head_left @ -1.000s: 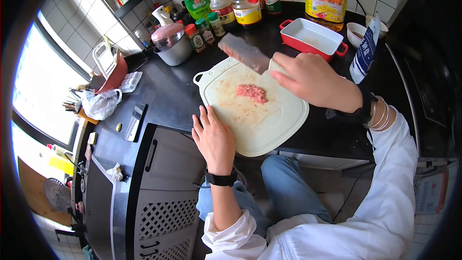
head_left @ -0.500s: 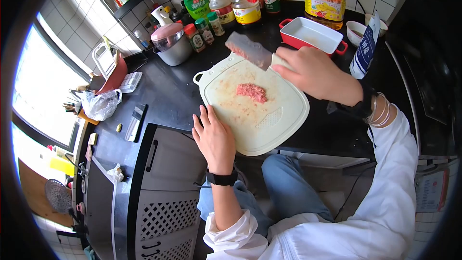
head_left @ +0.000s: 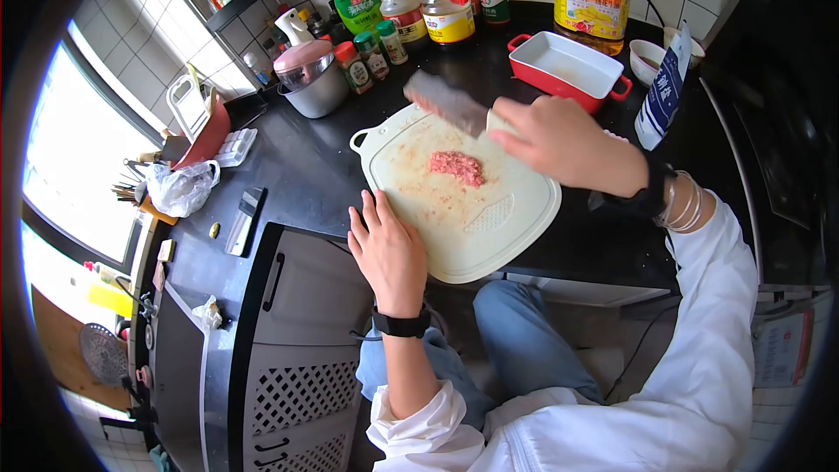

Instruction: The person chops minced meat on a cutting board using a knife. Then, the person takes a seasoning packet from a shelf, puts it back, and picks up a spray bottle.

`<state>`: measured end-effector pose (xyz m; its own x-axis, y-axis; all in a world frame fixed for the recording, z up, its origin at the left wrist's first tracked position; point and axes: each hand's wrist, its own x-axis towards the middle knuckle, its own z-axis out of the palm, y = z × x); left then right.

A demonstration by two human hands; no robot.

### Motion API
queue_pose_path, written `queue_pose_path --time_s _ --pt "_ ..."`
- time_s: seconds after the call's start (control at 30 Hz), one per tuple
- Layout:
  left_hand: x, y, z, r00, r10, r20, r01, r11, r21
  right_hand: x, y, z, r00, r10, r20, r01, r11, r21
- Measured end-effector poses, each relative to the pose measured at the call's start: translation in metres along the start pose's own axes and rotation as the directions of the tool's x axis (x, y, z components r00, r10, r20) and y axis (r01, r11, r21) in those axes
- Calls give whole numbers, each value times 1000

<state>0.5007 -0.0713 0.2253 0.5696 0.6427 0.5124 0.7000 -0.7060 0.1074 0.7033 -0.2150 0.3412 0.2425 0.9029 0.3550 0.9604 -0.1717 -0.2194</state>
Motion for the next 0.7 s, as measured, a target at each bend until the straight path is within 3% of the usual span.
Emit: queue_pose_path --time_s 0.07,0.17,0.4,0.5,0.6,0.7 --pt "0 1 1 1000 -1 -2 1 1000 -1 -1 5 21 989 -14 148 21 999 -46" --pt "1 -1 3 1000 2 -8 -2 1000 -6 -2 12 36 980 -52 190 56 998 -15" --pt "0 0 1 1000 5 -19 -5 1000 0 3 2 -8 989 -11 -147 29 992 120" --pt "0 -1 2 1000 -5 -3 5 1000 5 2 7 9 996 -8 83 13 999 -51" --pt "0 0 3 1000 -11 10 11 1000 3 -2 14 32 965 -81 248 91 995 -29" --pt "0 0 2 1000 -8 13 8 1000 8 -2 8 23 983 -117 142 124 991 -45"
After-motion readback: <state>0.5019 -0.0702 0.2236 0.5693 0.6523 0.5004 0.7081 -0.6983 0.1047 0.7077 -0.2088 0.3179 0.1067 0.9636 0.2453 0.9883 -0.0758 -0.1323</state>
